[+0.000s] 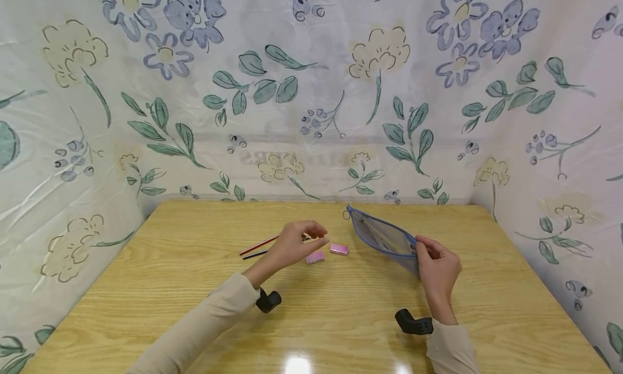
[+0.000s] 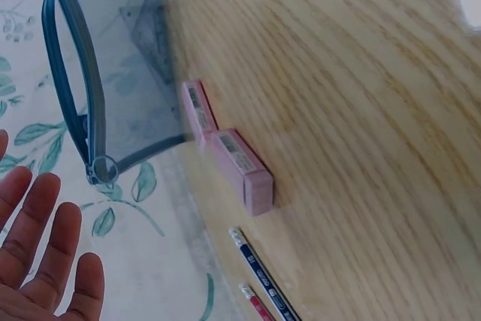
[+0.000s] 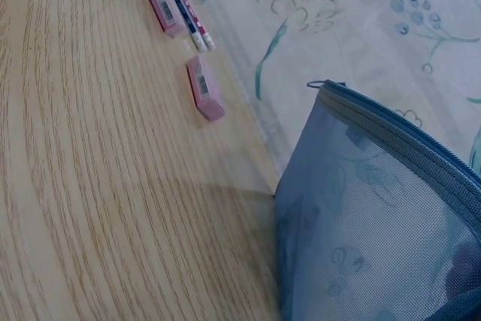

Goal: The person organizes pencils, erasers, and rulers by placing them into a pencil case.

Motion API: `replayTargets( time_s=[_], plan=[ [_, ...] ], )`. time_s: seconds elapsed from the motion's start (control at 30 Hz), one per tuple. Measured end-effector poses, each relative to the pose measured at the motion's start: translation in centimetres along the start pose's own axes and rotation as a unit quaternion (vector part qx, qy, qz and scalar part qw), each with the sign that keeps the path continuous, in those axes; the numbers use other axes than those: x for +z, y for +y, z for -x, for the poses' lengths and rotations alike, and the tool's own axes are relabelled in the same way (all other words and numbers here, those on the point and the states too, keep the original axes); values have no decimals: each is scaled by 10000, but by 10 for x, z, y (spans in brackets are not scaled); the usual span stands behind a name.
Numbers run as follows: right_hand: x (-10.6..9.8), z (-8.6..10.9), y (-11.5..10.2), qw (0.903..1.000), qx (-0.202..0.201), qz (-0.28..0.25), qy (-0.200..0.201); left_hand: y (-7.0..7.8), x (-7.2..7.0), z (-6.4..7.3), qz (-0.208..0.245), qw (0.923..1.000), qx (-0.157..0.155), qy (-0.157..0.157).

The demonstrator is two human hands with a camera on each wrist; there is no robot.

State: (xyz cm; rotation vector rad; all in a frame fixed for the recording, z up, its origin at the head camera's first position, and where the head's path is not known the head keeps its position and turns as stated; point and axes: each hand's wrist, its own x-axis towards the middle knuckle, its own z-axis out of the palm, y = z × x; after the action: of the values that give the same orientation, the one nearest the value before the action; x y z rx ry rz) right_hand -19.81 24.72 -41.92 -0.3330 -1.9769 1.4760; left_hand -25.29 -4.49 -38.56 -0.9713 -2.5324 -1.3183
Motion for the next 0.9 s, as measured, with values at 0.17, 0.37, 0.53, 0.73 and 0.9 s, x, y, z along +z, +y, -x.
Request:
replayTargets(
  time_s=[0.17,0.37,0.53,0.73,0.9],
  plan=[
    [0,1,0,10000,-56,20,-6,-4,-3,7,28,9999,-168,9],
    [1,1,1,10000,-68,43,-6,-7,-8,13,43,9991,-415,57],
    [1,1,1,10000,-33,30,-14,-10,-10,15,108,9982,-579,58],
    [1,1,1,10000,-18,12,-37,-13,-10,19,98,9964,-836,28],
    [1,1,1,10000,-2,-10,-53,-15,-11,21,39,9942,-1068,-137]
  ],
)
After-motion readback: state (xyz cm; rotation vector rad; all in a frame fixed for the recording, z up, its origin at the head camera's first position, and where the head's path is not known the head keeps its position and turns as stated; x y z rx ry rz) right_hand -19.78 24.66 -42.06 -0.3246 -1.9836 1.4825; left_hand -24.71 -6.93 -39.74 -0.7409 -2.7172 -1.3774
